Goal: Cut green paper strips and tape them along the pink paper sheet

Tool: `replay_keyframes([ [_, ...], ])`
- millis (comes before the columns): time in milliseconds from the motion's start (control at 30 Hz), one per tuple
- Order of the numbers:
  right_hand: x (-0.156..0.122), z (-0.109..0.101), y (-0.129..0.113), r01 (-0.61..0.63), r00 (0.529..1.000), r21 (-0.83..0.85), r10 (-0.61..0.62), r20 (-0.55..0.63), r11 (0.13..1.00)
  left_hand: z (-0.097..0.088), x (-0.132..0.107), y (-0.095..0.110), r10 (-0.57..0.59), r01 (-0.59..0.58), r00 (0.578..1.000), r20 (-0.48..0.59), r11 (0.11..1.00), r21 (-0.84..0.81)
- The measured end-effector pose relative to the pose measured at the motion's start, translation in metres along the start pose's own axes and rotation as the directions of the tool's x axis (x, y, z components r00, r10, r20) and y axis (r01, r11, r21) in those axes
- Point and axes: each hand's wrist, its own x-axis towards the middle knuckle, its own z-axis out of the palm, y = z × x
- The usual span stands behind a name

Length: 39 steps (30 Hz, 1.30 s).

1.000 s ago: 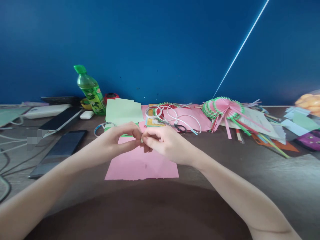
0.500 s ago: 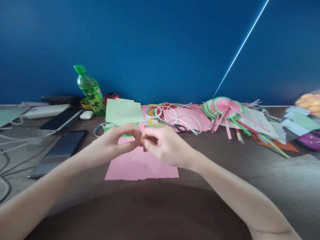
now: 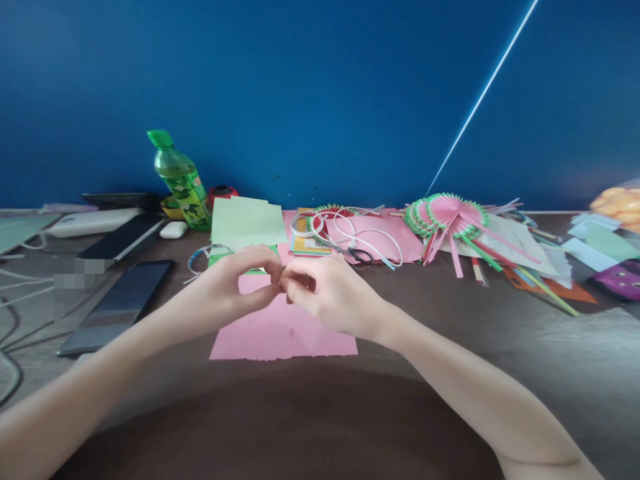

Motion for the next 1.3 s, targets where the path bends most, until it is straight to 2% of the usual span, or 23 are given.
replay_keyframes([
  [167,0.0004,0.0029,-0.0014,-0.026,1.000,0.032,0.026,-0.008,0.999,0.0011,-0.0006,0.0006,0.013,-0.011,1.000,-0.026,0.999,0.045],
  [567,-0.0004,0.0013,-0.0014,-0.065,0.998,0.063,0.063,0.023,0.996,-0.0025,-0.0005,0.0011,-0.031,0.031,0.999,0.014,0.999,0.022],
  [900,-0.0009,0.0014,-0.0003,-0.049,0.999,0.068,0.047,0.025,0.997,-0.0032,-0.0004,0.0015,-0.037,0.037,0.999,0.021,0.999,0.014],
  [1300,-0.0006,0.0001,-0.0023,-0.040,0.999,0.074,0.038,0.032,0.996,-0.0065,0.0002,0.0032,-0.064,0.072,0.994,0.085,0.993,-0.097],
])
